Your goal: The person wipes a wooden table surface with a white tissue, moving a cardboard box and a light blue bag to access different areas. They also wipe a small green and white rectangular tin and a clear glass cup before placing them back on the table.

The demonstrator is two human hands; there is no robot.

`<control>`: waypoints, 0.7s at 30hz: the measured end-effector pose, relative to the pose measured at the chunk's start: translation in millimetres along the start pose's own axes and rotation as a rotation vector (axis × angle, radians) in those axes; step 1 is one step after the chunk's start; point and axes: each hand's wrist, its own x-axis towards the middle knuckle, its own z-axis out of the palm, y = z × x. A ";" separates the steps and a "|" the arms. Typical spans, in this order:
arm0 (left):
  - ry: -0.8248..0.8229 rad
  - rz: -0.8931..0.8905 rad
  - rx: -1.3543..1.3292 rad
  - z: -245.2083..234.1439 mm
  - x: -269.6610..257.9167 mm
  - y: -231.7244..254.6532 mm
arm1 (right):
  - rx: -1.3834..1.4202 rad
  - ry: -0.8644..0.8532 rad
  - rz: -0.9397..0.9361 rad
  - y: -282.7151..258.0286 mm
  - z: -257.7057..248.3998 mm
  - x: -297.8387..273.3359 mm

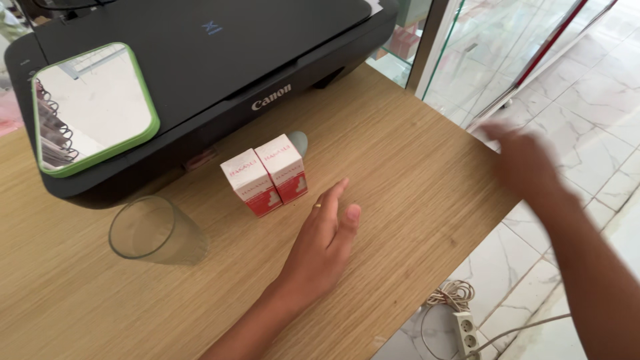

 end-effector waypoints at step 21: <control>0.184 0.093 -0.062 -7.7 17.3 8.6 | 0.061 0.154 -0.797 -179.7 2.3 4.0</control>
